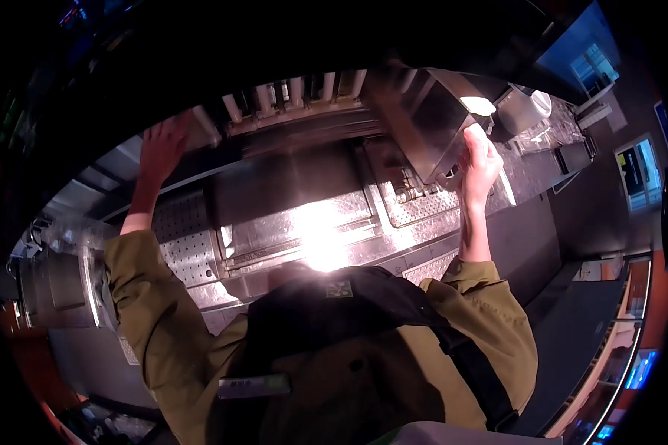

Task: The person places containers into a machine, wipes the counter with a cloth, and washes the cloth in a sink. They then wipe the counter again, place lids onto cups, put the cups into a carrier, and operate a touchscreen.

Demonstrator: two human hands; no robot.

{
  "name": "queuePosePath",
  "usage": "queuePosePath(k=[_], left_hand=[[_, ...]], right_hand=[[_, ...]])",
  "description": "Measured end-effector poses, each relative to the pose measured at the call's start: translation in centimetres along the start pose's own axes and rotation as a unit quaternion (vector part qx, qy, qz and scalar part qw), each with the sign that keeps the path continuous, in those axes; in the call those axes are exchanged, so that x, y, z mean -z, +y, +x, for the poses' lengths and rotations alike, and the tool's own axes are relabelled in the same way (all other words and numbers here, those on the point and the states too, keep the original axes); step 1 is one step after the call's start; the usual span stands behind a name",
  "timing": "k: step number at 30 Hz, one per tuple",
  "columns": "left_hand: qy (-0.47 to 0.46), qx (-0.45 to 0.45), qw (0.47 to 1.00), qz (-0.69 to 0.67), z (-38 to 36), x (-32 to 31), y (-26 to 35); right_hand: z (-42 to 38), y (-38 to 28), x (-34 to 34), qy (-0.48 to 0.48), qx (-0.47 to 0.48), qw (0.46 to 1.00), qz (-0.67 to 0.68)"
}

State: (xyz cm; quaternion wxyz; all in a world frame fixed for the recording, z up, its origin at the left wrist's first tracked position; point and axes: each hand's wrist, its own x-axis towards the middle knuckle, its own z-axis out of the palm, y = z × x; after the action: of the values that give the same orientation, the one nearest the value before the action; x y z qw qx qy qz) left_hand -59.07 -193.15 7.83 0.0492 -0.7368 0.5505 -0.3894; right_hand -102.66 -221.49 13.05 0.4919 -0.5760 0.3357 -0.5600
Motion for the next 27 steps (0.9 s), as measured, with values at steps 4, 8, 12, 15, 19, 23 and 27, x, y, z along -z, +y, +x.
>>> queuePosePath(k=[4,8,12,15,19,23,27], left_hand=[[-0.03,0.019,0.999,-0.021,-1.0,-3.3,-0.5],[-0.067,0.041,0.995,-0.059,-1.7,-5.3,-1.2],[0.073,-0.016,0.997,-0.022,-1.7,-6.3,-1.3],[0.101,-0.032,0.994,-0.005,-1.6,-6.8,-1.1],[0.135,-0.037,0.99,0.028,0.1,-4.8,-0.1],[0.132,-0.06,0.988,0.056,-0.4,-7.0,-0.6],[0.104,0.009,0.99,-0.094,-0.7,-9.5,0.3]], right_hand=[[0.1,-0.4,-1.0,0.018,0.02,1.0,0.003],[1.5,0.4,-2.6,-0.002,0.042,0.999,0.008],[3.5,0.7,-3.4,-0.045,0.317,0.915,-0.246],[6.2,4.0,-3.1,-0.06,0.347,0.82,-0.45],[8.0,6.9,-7.3,-0.026,0.186,0.958,-0.215],[11.5,12.4,-11.1,-0.098,0.246,0.94,-0.214],[14.5,18.1,-14.2,-0.062,0.392,0.875,-0.278]])
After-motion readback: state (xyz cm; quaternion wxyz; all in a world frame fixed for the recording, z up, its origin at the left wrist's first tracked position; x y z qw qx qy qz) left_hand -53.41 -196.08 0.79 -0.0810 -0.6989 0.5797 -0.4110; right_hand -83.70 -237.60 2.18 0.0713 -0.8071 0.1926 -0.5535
